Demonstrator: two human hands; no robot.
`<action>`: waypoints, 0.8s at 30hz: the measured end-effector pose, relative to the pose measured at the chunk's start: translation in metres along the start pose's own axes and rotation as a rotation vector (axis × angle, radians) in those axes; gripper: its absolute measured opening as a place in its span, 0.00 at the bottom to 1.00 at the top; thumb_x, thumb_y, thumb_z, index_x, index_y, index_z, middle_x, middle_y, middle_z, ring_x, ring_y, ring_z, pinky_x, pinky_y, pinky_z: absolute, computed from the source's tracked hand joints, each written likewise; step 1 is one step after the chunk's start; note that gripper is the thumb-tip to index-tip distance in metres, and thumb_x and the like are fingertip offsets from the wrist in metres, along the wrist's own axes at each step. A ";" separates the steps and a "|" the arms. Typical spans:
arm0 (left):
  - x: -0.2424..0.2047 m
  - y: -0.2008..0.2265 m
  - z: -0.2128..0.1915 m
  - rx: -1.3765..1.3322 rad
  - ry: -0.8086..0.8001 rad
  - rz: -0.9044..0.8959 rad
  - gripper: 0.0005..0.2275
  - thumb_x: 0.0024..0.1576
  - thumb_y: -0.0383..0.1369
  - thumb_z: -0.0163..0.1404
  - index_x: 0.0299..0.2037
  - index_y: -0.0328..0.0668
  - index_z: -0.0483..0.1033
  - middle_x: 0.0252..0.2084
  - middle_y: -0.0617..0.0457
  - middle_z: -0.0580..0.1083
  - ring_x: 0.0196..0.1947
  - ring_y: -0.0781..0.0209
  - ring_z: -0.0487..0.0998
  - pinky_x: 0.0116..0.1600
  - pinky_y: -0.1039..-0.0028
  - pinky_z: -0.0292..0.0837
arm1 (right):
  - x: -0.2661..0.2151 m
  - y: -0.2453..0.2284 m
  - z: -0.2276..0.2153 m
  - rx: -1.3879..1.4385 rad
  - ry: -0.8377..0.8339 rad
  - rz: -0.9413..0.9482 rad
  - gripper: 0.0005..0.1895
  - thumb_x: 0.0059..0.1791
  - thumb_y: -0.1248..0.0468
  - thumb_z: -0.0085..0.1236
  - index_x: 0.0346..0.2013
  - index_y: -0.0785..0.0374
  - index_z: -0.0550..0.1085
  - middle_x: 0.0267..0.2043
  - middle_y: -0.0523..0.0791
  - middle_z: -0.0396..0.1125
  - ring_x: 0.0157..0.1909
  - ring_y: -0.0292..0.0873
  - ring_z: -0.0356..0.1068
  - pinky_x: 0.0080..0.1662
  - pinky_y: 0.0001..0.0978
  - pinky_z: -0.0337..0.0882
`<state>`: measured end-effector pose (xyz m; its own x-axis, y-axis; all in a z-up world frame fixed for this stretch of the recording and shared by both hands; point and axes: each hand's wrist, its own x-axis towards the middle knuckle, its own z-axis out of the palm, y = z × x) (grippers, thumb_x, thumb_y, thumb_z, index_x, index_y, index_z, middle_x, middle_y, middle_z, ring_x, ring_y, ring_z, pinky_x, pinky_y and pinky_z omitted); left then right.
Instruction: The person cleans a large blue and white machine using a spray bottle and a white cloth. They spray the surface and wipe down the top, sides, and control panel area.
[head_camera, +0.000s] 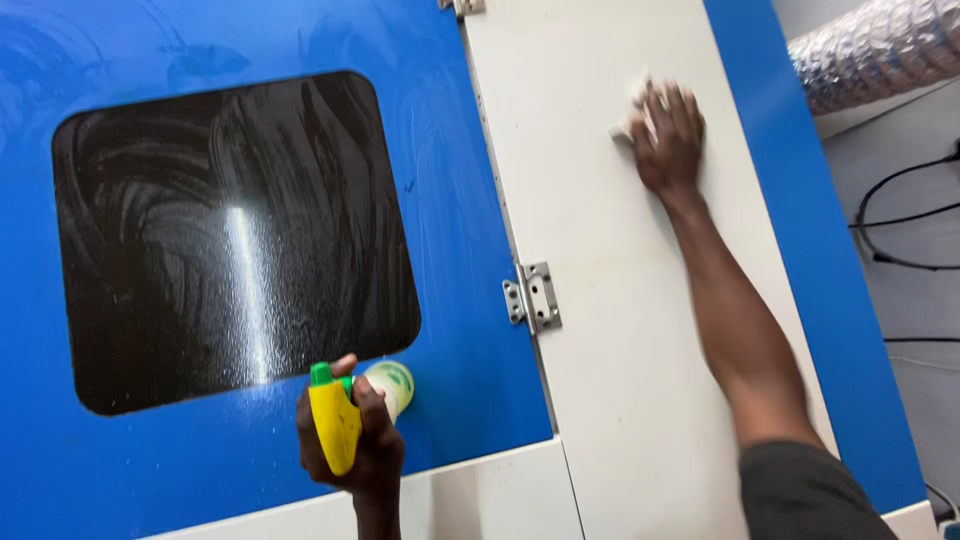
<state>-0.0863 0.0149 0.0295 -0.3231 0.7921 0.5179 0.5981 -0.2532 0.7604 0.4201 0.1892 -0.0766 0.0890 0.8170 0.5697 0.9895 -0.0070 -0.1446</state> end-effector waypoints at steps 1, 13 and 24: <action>-0.001 -0.002 -0.001 0.013 -0.006 0.000 0.08 0.70 0.24 0.57 0.56 0.29 0.77 0.49 0.49 0.84 0.33 0.61 0.78 0.44 0.70 0.79 | 0.023 -0.018 0.016 0.010 -0.008 0.006 0.25 0.69 0.55 0.52 0.73 0.70 0.80 0.76 0.64 0.70 0.79 0.65 0.64 0.78 0.58 0.55; 0.011 -0.021 0.009 -0.198 -0.028 0.052 0.15 0.68 0.20 0.54 0.65 0.26 0.73 0.51 0.41 0.83 0.31 0.59 0.81 0.42 0.73 0.84 | 0.079 -0.307 0.054 0.149 -0.531 -0.149 0.57 0.62 0.28 0.51 0.89 0.58 0.39 0.92 0.52 0.38 0.90 0.68 0.29 0.83 0.61 0.43; 0.019 -0.009 -0.008 -0.348 -0.107 0.137 0.14 0.65 0.19 0.58 0.60 0.29 0.78 0.47 0.39 0.84 0.48 0.38 0.88 0.53 0.52 0.83 | -0.278 -0.323 -0.118 0.553 -0.445 -0.235 0.29 0.55 0.53 0.68 0.73 0.41 0.78 0.82 0.43 0.65 0.85 0.54 0.59 0.75 0.52 0.63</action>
<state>-0.1035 0.0276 0.0356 -0.1687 0.7867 0.5938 0.3400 -0.5190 0.7842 0.0890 -0.1041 -0.0926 -0.2882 0.9182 0.2717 0.7644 0.3915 -0.5123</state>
